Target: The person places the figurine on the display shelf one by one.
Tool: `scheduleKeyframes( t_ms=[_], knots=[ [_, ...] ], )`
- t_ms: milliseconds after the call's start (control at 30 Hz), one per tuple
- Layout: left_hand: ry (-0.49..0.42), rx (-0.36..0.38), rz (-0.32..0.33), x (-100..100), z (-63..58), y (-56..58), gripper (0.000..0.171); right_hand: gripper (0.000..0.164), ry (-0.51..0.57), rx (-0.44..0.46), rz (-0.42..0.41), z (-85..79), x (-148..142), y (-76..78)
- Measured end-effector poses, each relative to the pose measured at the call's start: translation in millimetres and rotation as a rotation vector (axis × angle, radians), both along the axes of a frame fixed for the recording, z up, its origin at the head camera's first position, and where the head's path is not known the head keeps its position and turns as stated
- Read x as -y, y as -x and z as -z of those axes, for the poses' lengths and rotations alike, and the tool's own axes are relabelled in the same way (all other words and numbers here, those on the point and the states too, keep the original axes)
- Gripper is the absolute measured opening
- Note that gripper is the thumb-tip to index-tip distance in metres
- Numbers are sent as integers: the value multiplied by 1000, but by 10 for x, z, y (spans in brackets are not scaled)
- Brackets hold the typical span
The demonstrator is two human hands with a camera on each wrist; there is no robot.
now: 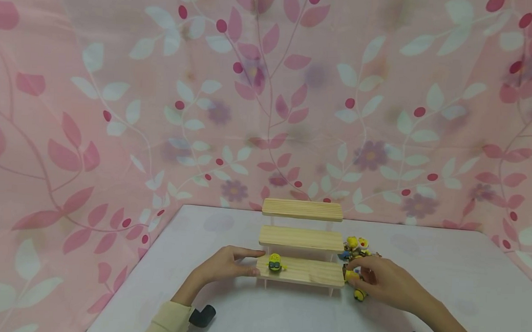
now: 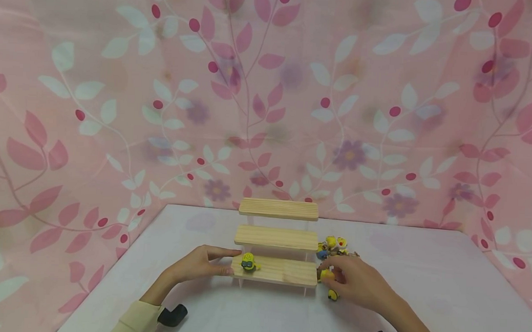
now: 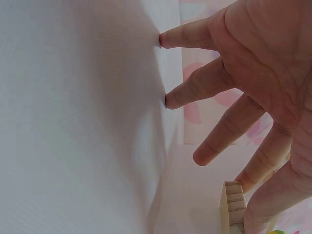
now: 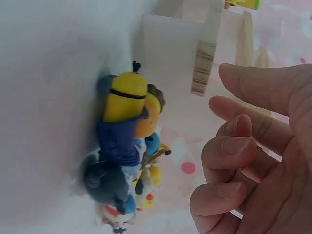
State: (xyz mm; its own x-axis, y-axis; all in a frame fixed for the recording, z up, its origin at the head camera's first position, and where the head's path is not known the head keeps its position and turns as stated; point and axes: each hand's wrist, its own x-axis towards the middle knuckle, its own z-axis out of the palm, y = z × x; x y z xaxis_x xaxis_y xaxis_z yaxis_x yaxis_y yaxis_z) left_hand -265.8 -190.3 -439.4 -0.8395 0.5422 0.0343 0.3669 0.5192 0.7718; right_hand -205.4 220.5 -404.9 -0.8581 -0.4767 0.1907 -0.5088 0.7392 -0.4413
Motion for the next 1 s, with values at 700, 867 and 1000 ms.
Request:
scheduleKeyframes(
  t_ms=[700,867,1000],
  knots=[
    [7,-6,3,8,-4,-8,47,37,-100,113,96,186,-119,-54],
    [1,-1,2,5,-8,-6,47,42,-131,142,151,191,-106,-63],
    [0,-2,2,5,-8,0,47,46,-182,148,212,209,-70,-75]
  ],
)
